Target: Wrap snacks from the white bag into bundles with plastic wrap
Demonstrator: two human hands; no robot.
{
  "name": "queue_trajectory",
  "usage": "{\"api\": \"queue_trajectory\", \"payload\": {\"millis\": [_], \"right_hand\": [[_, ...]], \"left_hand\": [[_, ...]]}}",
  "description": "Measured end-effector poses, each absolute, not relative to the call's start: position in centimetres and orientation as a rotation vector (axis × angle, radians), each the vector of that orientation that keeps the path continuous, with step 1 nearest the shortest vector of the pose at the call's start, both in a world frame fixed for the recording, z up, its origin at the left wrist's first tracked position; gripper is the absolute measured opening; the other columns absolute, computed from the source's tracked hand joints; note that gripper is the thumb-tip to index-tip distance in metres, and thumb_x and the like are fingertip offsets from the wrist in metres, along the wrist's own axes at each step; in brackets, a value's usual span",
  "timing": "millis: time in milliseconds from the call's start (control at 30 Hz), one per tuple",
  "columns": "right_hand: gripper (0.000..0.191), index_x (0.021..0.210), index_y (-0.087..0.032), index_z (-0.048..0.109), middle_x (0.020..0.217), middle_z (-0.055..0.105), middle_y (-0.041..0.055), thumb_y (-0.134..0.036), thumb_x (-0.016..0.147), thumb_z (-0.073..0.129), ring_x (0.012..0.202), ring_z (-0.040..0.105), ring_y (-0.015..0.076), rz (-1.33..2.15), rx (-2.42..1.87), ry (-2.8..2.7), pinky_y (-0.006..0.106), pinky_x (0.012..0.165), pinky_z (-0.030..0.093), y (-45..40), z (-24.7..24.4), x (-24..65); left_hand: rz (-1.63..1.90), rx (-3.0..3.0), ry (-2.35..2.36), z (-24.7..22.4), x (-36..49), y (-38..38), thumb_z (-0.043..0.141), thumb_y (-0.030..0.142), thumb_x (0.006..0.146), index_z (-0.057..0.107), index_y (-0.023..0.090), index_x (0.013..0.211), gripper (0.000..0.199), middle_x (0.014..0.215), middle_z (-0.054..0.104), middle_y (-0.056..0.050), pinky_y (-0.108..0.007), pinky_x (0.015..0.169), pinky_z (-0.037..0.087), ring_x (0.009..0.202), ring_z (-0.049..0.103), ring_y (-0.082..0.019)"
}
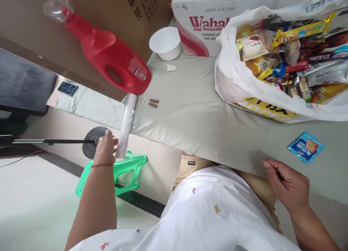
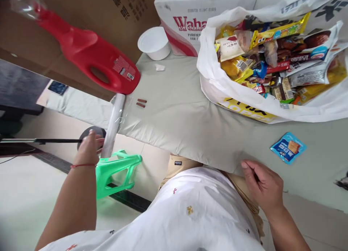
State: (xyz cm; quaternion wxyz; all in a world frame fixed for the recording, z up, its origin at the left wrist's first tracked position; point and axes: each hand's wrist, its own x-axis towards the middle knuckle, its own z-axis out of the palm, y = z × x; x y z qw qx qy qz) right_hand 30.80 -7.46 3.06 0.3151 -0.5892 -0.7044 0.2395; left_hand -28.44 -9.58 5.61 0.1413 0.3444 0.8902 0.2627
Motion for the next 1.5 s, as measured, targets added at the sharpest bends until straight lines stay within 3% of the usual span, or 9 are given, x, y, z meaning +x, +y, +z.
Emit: {"api": "queue_trajectory", "payload": {"millis": [100, 233, 433, 567, 667, 833, 1067, 1300, 1500], "right_hand": [[0.021, 0.094, -0.027, 0.081, 0.082, 0.08, 0.0023, -0.043, 0.098, 0.068, 0.065, 0.072, 0.0199, 0.685, -1.528, -1.85, 0.032, 0.065, 0.057, -5.9, 3.7, 29.6], [0.029, 0.089, -0.025, 0.079, 0.068, 0.07, -0.0002, -0.049, 0.099, 0.066, 0.056, 0.06, 0.0156, 0.977, -1.403, -1.834, 0.029, 0.057, 0.049, -3.0, 5.5, 25.3], [0.048, 0.095, -0.021, 0.076, 0.083, 0.072, 0.0031, -0.067, 0.097, 0.062, 0.067, 0.061, 0.0151, 1.9, -0.956, -1.58, 0.029, 0.065, 0.054, -0.2, 5.0, 13.4], [0.07, 0.109, -0.019, 0.073, 0.121, 0.075, 0.0173, -0.084, 0.089, 0.057, 0.109, 0.07, 0.0258, 2.316, -0.841, -1.115, 0.041, 0.092, 0.062, -0.2, 3.6, 6.4], [0.078, 0.103, -0.02, 0.069, 0.116, 0.074, 0.0171, -0.092, 0.087, 0.045, 0.109, 0.07, 0.0266, 2.502, -0.714, -0.89, 0.041, 0.092, 0.062, -0.7, 3.9, 4.4], [0.057, 0.085, -0.025, 0.056, 0.088, 0.065, 0.0023, -0.081, 0.082, 0.068, 0.084, 0.063, 0.018, 2.074, -0.826, -0.781, 0.03, 0.076, 0.055, -1.3, 4.7, 4.8], [0.042, 0.086, -0.026, 0.046, 0.065, 0.048, -0.0044, -0.061, 0.109, 0.039, 0.062, 0.045, 0.0147, 1.091, -1.196, -1.468, 0.028, 0.065, 0.039, 1.2, 4.9, 9.5], [0.034, 0.084, -0.026, 0.039, 0.065, 0.05, -0.0052, -0.045, 0.112, 0.04, 0.057, 0.047, 0.012, 1.123, -0.904, -1.891, 0.024, 0.059, 0.035, 1.9, 9.7, 11.6], [0.031, 0.083, -0.025, 0.038, 0.065, 0.05, -0.0036, -0.036, 0.112, 0.04, 0.056, 0.043, 0.0119, 0.727, -0.975, -2.125, 0.025, 0.056, 0.028, 1.6, 12.2, 14.1]], "left_hand": [[0.681, 0.778, 2.376, 5.2, -28.6, -10.2, 0.059, 0.088, 0.081, 0.057, 0.022, 0.075, 0.066, 0.065, 0.063, -0.006, -0.039, 0.064, 0.056, 0.068, 0.065, -0.023], [0.873, 0.538, 2.251, 5.6, -25.0, -12.3, 0.08, 0.079, 0.065, 0.056, 0.022, 0.082, 0.064, 0.067, 0.064, 0.0, -0.028, 0.052, 0.046, 0.058, 0.058, -0.016], [1.019, 0.757, 2.234, 7.7, -15.1, -16.5, 0.079, 0.064, 0.082, 0.058, 0.022, 0.098, 0.05, 0.077, 0.065, 0.002, -0.025, 0.058, 0.045, 0.064, 0.057, -0.014], [1.161, 0.788, 1.996, 7.5, -9.6, -17.0, 0.078, 0.059, 0.088, 0.056, 0.024, 0.099, 0.043, 0.082, 0.064, 0.002, -0.027, 0.068, 0.047, 0.073, 0.058, -0.015], [1.193, 0.802, 1.838, 7.1, -7.2, -16.1, 0.079, 0.06, 0.087, 0.055, 0.024, 0.098, 0.044, 0.084, 0.065, 0.001, -0.027, 0.071, 0.047, 0.075, 0.058, -0.015], [1.212, 0.816, 1.709, 5.8, -4.5, -14.2, 0.085, 0.057, 0.084, 0.058, 0.023, 0.098, 0.046, 0.088, 0.066, 0.001, -0.028, 0.075, 0.049, 0.078, 0.059, -0.015], [1.301, 0.35, 1.185, 2.6, -1.7, -12.9, 0.082, 0.069, 0.082, 0.068, 0.025, 0.116, 0.058, 0.108, 0.074, -0.005, -0.036, 0.087, 0.057, 0.094, 0.07, -0.02], [1.419, 0.371, 0.809, 2.7, -0.7, -7.5, 0.077, 0.082, 0.078, 0.071, 0.028, 0.123, 0.07, 0.12, 0.073, -0.005, -0.033, 0.089, 0.058, 0.109, 0.069, -0.022], [1.27, 0.494, 0.918, 2.9, -0.6, -3.9, 0.1, 0.05, 0.069, 0.072, 0.02, 0.105, 0.055, 0.102, 0.073, -0.003, -0.029, 0.087, 0.054, 0.099, 0.07, -0.018]]}}
